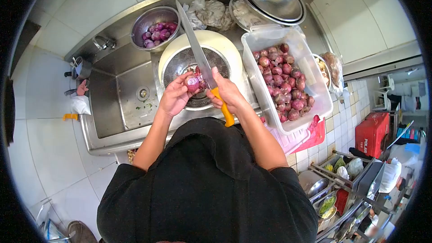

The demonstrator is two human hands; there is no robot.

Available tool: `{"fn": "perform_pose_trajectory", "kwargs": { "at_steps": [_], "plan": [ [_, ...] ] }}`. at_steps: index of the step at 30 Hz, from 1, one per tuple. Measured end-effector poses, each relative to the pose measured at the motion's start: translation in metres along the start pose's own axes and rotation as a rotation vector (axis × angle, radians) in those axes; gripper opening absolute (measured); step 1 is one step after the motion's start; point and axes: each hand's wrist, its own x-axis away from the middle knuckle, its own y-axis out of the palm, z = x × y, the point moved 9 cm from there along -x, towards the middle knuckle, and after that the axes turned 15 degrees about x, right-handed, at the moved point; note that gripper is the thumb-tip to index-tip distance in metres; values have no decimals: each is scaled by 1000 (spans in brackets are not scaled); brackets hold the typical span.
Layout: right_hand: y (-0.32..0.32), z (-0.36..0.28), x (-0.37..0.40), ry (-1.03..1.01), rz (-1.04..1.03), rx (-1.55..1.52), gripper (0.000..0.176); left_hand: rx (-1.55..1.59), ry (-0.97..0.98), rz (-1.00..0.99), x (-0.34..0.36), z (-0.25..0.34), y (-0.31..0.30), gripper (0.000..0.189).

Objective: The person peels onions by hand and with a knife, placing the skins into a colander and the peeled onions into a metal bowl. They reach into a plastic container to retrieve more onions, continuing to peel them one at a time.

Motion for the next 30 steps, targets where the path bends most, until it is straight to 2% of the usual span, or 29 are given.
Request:
{"fn": "perform_pose_trajectory", "kwargs": {
  "at_steps": [3,6,14,17,18,21,22,25,29,30],
  "plan": [
    [-1,2,-5,-9,-20,4,63,-90,57,-5,-9,1,4,50],
    [-5,5,-10,2,16,25,63,-425,153,116,-12,5,-3,48],
    [-28,9,-17,19,120,-58,59,-108,122,67,3,6,-3,46],
    [-23,5,-14,-36,63,-2,58,-32,116,57,4,10,1,51],
    [-19,-8,-6,-123,83,92,59,-24,121,56,4,11,2,54],
    [-12,-10,-8,-194,36,365,58,-98,218,49,-3,19,-13,51],
    [-10,-7,-6,-152,21,405,53,-94,247,78,-4,22,-18,48],
    [0,-9,-3,-339,160,624,49,-79,329,105,-6,29,-16,49],
    [6,-11,6,-562,324,777,52,-147,373,218,-2,37,-9,43],
    [7,-10,7,-545,323,796,52,-172,382,228,-1,38,-8,43]
  ]
}}
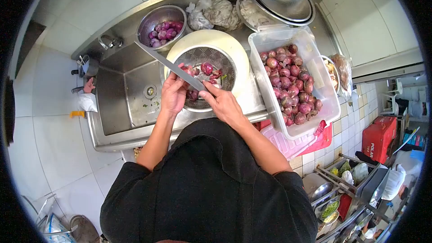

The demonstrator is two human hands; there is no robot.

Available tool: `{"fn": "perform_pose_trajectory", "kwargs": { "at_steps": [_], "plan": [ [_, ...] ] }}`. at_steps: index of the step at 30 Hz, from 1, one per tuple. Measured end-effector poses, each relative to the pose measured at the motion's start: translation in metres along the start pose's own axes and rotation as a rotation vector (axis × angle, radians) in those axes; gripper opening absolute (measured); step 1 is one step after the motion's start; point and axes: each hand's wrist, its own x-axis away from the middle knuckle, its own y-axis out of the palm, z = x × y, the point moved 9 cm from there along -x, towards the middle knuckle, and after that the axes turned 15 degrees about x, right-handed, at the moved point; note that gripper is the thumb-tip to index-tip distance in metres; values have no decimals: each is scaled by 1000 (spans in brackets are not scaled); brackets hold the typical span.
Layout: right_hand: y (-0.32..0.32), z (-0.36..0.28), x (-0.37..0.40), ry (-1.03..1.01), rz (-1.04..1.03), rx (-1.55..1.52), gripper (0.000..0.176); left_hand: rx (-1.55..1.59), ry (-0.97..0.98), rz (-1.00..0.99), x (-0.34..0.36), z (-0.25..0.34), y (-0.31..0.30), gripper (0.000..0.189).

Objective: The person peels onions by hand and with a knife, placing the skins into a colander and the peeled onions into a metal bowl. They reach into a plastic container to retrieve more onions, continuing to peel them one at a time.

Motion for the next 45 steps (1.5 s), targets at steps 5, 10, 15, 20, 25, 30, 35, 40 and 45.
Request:
{"fn": "perform_pose_trajectory", "kwargs": {
  "at_steps": [5,10,15,20,25,30,35,40,45],
  "plan": [
    [0,-4,1,-18,17,90,56,-138,80,30,2,1,-7,41],
    [-1,-22,-6,4,15,104,59,-298,110,10,9,-8,-2,39],
    [0,-27,-17,-5,41,29,61,-322,172,-3,17,-13,3,42],
    [19,-7,-29,174,-77,-343,53,-459,451,-64,23,-10,11,47],
    [21,-3,-24,401,-181,-631,51,-571,480,-136,20,-7,15,50],
    [18,-1,-21,525,-289,-798,62,-342,294,-178,18,-9,24,47],
    [20,-3,-24,463,-479,-1120,62,250,-177,-195,3,-16,18,49],
    [29,10,-25,565,-359,-933,66,-76,-86,-86,-10,-18,-1,50],
    [30,21,-29,525,-379,-1048,67,-65,-23,-58,-7,-12,-7,44]
  ]
}}
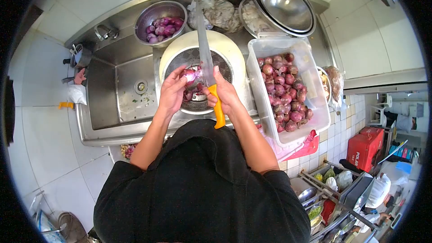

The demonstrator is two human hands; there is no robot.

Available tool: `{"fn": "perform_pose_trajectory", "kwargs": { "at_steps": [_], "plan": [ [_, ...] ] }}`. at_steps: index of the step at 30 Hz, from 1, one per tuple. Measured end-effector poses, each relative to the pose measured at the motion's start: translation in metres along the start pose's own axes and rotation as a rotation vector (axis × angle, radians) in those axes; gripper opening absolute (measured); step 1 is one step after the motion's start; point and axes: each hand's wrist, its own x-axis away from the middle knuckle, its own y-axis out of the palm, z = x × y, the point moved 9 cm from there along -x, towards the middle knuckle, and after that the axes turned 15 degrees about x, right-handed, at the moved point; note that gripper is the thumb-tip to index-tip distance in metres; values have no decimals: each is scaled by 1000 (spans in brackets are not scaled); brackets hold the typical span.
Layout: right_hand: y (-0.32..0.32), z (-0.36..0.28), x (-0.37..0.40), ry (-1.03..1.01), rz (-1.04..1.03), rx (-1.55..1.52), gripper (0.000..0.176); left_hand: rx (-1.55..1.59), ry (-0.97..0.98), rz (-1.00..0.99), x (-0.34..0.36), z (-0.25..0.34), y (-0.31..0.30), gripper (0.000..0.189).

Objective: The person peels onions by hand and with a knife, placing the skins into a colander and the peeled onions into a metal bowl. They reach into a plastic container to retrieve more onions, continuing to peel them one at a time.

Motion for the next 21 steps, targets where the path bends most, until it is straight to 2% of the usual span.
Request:
{"fn": "perform_pose_trajectory", "kwargs": {
  "at_steps": [3,6,7,10,11,14,19,21],
  "plan": [
    [-21,7,-4,60,158,14,65,176,-33,-43,6,8,2,39],
    [-27,4,3,119,197,159,62,263,-110,-116,8,17,2,44],
    [-22,0,7,119,164,216,56,235,-99,-120,9,20,4,38],
    [-9,-8,11,34,104,434,53,249,-103,-52,6,20,3,38],
    [-2,-17,16,-55,119,514,54,287,-137,-26,6,18,4,38],
    [5,-22,22,-143,164,697,57,181,-110,-62,6,11,-5,40],
    [21,-28,22,-461,205,847,57,204,-151,22,12,3,13,39],
    [29,-34,31,-496,211,930,57,205,-148,54,15,1,14,34]
  ]
}}
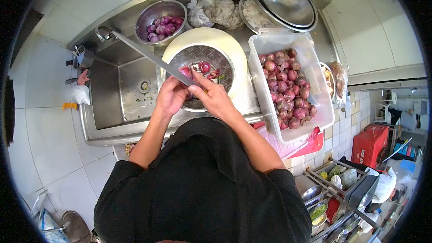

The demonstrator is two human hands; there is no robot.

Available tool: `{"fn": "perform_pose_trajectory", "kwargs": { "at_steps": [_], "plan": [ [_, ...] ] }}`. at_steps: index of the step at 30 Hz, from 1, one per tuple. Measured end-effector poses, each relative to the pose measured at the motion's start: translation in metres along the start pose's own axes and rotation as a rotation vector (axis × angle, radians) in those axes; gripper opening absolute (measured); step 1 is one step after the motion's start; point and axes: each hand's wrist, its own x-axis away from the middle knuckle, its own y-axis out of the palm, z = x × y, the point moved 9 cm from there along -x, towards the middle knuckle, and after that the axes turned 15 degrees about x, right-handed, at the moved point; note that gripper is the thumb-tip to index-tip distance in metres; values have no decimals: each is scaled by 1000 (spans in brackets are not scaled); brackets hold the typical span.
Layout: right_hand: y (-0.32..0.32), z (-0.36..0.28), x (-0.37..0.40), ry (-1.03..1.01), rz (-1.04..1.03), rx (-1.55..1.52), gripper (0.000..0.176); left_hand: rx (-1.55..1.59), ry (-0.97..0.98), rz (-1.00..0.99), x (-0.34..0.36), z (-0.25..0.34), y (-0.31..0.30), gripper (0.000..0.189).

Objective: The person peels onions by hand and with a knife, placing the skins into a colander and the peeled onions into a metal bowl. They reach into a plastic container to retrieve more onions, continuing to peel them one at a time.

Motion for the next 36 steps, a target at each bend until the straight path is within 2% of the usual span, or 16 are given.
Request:
{"fn": "perform_pose_trajectory", "kwargs": {
  "at_steps": [8,11,14,17,18,21,24,28,30,34,36],
  "plan": [
    [0,-12,5,-130,75,70,54,-126,71,122,8,-2,-15,31],
    [1,6,0,-33,69,8,50,-133,43,69,7,-4,-16,32],
    [-1,13,4,151,-57,-150,46,-123,-4,-14,8,-5,-11,36],
    [-8,44,1,299,3,-234,46,-136,-18,-119,15,-1,3,41],
    [-12,49,3,383,-33,-269,47,-146,-20,-160,17,1,9,43],
    [-7,58,5,466,-68,-312,48,-119,-25,-151,16,3,13,47],
    [-2,36,7,317,-142,-225,52,-136,23,-96,6,4,3,46],
    [-2,6,6,-81,-4,-9,58,-241,62,25,7,4,-2,42],
    [-3,1,8,-71,-23,48,57,-335,86,92,6,6,-12,41],
    [-3,-5,12,-165,2,118,54,-470,165,51,12,14,1,42],
    [-2,-1,12,-107,-9,104,52,-560,191,47,16,20,9,44]
  ]
}}
